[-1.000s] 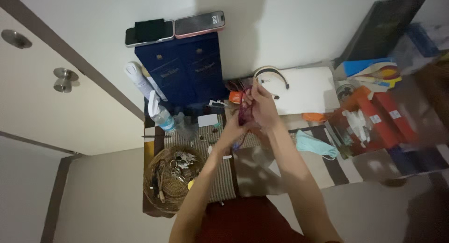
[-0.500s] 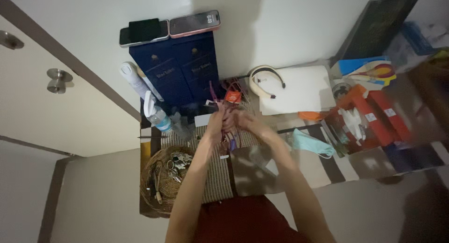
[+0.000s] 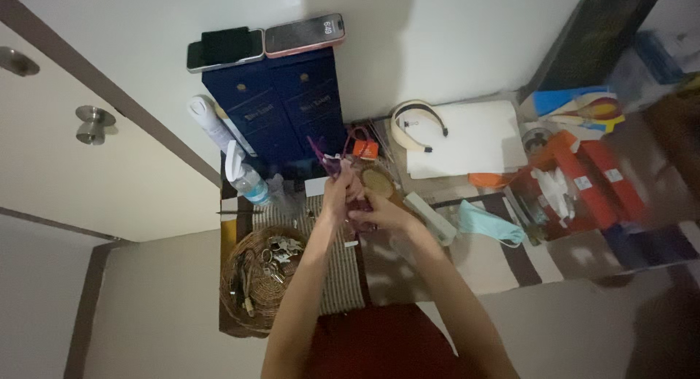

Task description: The person walks to a cluttered table and begins organizing small items. They spray a cloth and wipe a blue box, then place two smartphones on top of it. They pick up a woven basket, empty its contents onto the table, and sort through various small items including keys, hair ties, and a hairbrush.

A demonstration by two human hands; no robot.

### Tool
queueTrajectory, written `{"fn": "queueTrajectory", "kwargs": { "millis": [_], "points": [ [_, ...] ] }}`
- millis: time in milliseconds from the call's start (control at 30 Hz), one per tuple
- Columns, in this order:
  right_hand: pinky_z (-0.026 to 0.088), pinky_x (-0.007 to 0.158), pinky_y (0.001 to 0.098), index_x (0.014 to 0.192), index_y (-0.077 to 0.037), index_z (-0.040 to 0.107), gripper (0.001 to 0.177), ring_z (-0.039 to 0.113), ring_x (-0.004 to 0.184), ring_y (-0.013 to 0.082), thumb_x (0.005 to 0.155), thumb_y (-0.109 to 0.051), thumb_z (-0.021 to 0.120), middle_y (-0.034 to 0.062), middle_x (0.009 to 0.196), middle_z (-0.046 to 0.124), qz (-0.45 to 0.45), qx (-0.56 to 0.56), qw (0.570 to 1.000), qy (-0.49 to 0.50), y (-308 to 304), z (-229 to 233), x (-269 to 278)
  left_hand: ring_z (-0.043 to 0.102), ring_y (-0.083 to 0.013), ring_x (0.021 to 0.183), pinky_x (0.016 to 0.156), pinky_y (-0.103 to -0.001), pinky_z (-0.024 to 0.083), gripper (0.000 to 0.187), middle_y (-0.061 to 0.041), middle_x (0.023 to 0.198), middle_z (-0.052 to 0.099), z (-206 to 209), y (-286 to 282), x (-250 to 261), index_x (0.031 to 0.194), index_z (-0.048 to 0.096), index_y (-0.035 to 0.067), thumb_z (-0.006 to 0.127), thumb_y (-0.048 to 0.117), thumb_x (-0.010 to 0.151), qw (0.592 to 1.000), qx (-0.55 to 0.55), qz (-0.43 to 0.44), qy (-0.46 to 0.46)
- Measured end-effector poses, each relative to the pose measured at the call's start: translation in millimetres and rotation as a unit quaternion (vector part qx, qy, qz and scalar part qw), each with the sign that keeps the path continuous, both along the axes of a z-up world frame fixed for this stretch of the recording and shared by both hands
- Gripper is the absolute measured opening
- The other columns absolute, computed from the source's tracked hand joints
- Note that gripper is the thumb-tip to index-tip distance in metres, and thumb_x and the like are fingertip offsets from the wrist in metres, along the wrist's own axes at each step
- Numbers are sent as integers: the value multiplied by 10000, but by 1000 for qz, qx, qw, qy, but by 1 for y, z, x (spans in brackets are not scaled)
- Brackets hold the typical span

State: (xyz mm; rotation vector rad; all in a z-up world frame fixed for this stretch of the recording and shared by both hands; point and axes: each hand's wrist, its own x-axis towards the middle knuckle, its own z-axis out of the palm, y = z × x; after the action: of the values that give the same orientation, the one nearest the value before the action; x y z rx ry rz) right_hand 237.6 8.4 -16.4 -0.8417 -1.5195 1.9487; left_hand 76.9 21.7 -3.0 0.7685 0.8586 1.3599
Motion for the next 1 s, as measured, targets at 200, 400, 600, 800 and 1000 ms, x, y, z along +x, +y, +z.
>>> {"fn": "queueTrajectory", "kwargs": {
  "millis": [200, 400, 600, 800, 1000],
  "points": [
    [495, 873, 424, 1534, -8, 335, 604, 619, 1046, 293, 1020, -182, 599, 206, 1243, 637, -31, 293, 951, -99, 1, 8, -9, 600, -220, 789, 707, -334, 488, 214, -59, 874, 610, 9, 12, -11, 1052, 601, 39, 633, 243, 998, 927, 167, 97, 322],
    [527, 892, 407, 1297, -57, 622, 388, 699, 1017, 317, 996, -297, 674, 200, 1133, 738, 34, 356, 897, -260, 11, 20, 11, 680, -402, 1013, 862, -431, 523, 295, -236, 1088, 692, 16, 8, -43, 1141, 619, -20, 716, 136, 910, 827, 172, 52, 533],
    [565, 827, 386, 1197, -129, 783, 501, 749, 869, 283, 781, -401, 849, 139, 1015, 799, -7, 306, 903, -300, 19, 43, 13, 660, -365, 1103, 942, -432, 521, 345, -236, 1189, 692, 7, 4, -58, 1259, 627, -11, 615, 43, 919, 810, 135, -91, 564],
    [572, 802, 373, 1178, -55, 651, 755, 730, 839, 217, 532, -289, 963, 121, 948, 778, -53, 258, 943, -204, 29, 29, 13, 650, -247, 1094, 966, -406, 507, 538, -159, 1222, 697, -18, -14, -57, 1407, 526, -6, 588, 67, 878, 838, 133, -251, 466],
    [572, 767, 297, 1166, -53, 763, 507, 732, 856, 169, 744, -293, 910, 111, 983, 811, 109, 234, 925, -280, 32, 38, 12, 661, -210, 909, 815, -360, 551, 389, -124, 1047, 704, -28, -19, -56, 1338, 553, -17, 602, 156, 993, 807, 55, -343, 478]
  ]
}}
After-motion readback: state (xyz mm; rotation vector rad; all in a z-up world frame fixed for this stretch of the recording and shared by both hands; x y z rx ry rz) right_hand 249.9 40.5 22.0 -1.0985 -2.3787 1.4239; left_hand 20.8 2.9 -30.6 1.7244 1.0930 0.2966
